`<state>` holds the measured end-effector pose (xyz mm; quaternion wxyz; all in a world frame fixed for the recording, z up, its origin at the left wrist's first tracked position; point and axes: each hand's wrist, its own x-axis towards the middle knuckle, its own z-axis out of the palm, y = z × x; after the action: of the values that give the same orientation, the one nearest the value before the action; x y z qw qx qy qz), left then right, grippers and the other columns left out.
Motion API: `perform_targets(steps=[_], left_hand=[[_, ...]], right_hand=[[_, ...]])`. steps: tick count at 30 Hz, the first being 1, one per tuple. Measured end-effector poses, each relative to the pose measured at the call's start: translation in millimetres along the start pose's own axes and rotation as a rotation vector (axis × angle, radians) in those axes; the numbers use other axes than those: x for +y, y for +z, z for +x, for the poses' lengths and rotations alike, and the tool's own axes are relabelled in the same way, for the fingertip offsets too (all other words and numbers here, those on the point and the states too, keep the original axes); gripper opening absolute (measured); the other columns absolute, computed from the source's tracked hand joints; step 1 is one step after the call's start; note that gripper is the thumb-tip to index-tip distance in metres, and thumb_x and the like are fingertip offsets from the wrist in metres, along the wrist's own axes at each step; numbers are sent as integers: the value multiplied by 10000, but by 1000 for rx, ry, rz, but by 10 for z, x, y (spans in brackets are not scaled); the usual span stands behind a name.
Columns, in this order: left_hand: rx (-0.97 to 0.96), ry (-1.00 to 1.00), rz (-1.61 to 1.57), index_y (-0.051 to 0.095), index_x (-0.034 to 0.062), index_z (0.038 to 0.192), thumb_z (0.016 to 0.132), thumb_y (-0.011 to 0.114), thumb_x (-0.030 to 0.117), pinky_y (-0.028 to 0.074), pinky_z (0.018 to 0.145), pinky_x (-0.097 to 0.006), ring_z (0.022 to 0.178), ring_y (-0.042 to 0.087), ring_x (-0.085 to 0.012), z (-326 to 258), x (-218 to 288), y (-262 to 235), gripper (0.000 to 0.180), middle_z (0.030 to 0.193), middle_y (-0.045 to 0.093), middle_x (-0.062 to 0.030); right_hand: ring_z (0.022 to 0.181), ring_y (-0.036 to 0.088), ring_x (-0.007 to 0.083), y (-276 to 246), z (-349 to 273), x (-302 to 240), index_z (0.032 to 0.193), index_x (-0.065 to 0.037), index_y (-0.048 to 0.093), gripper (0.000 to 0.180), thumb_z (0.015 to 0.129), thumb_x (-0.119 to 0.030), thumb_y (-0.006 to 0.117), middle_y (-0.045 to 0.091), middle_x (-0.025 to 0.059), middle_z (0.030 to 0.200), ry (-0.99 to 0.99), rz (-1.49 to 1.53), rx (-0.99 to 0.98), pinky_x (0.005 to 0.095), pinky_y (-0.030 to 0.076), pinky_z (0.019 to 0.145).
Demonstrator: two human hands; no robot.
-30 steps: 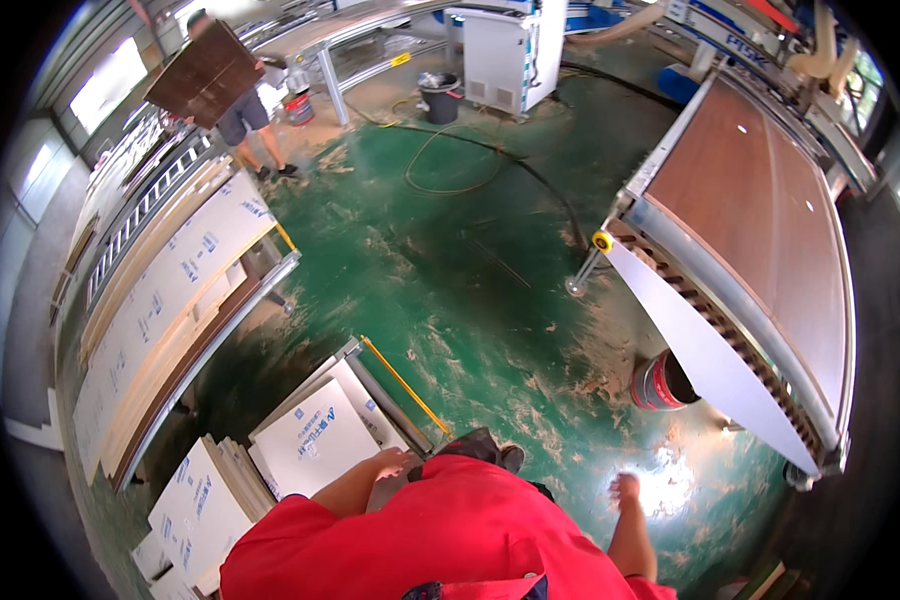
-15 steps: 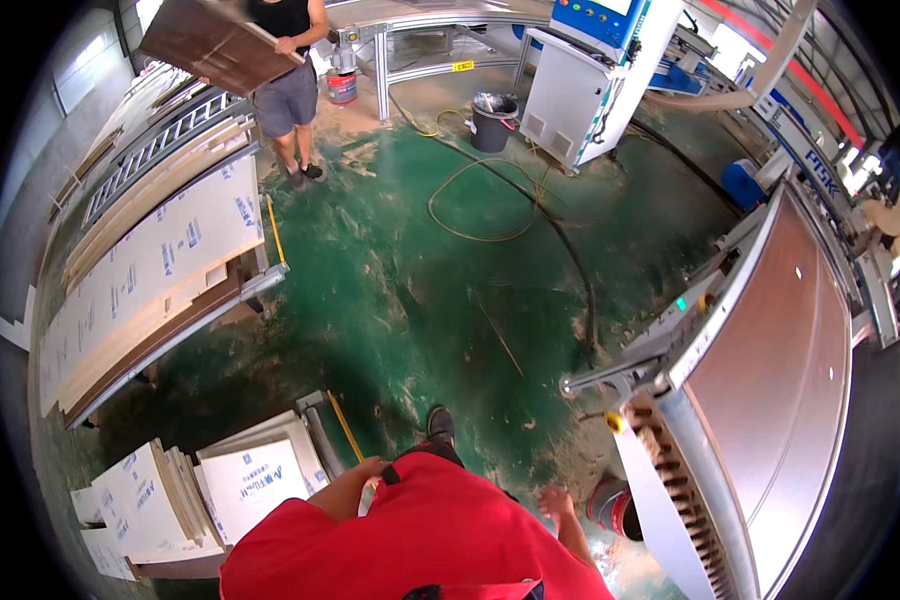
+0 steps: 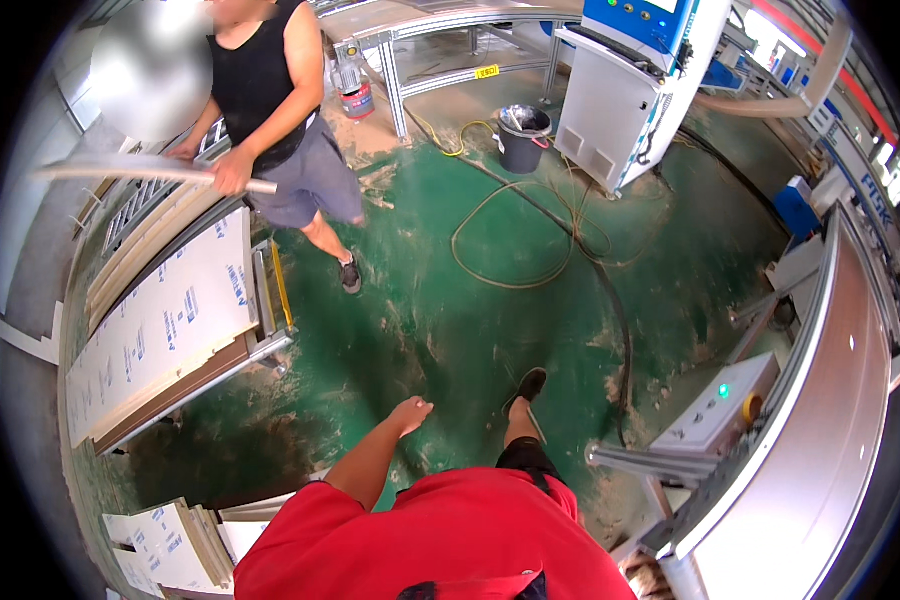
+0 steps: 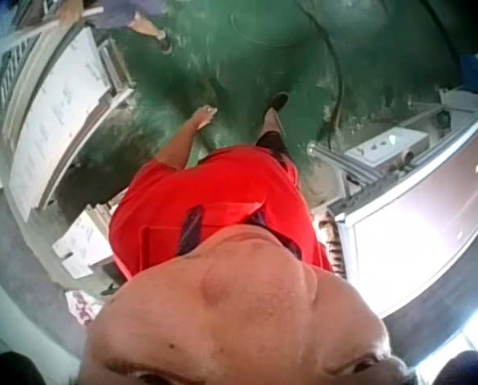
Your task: The person picks up a long wood board from a machine and places it onto a stack. They then pick up a rectangular wood board from a conveyor machine, sand its edges using a sanding block, and carry it to another stack, placing it on top.
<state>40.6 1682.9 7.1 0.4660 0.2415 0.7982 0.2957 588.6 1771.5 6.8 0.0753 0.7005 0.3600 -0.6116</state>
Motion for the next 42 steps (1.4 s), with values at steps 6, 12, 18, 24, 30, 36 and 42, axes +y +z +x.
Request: perform_targets(steps=[6,12,18,24,30,36,42], left_hand=[[-211,-301,-32,618,17,833,840,570,353,429,486,-350,534,561,-222,675,244,6,340,649,594,-117],[-151,-167,-54,637,20,871,836,564,336,438,460,-373,510,562,-225,1259,1242,-28,326,603,566,-102],[37,-406,-336,631,43,882,830,519,305,439,455,-368,488,529,-214,2728,2049,-82,290,637,577,-95],[119,-505,-540,604,22,924,879,506,313,451,480,-391,546,567,-238,4687,3417,-895,310,795,620,-150],[240,-58,-151,566,-8,1045,879,538,363,480,667,-336,778,607,-236,6459,4932,-2362,407,850,625,-153],[265,20,-444,550,0,1087,887,562,301,483,698,-295,792,592,-194,7516,6175,-3742,362,945,623,-98],[437,-67,-347,531,-19,1105,875,579,312,487,690,-304,780,592,-199,8408,6621,-5086,406,979,610,-124]], right_hand=[[735,661,229,-443,929,-2507,883,-77,637,256,848,-285,491,666,133,873,-145,-144,-92,392,522,530],[629,583,159,-830,1006,-6014,956,-117,584,208,838,-279,524,575,33,763,-349,-113,-11,343,519,484],[725,610,174,-462,1027,-8582,1131,-85,557,278,888,-211,512,622,78,888,-652,-48,-162,334,539,568],[685,595,166,-337,1815,-9479,1082,-99,563,278,859,-263,556,598,47,814,-597,-533,-89,366,511,552],[619,587,227,-828,2594,-9563,1022,-74,579,231,870,-233,507,616,95,833,15,-55,112,391,499,528],[636,622,248,-614,3499,-10372,940,-56,604,200,847,-211,516,636,122,808,165,-198,76,422,520,548],[648,656,234,460,4634,-12783,803,-53,648,196,815,-213,536,664,116,746,-765,-1570,-19,388,534,565]])
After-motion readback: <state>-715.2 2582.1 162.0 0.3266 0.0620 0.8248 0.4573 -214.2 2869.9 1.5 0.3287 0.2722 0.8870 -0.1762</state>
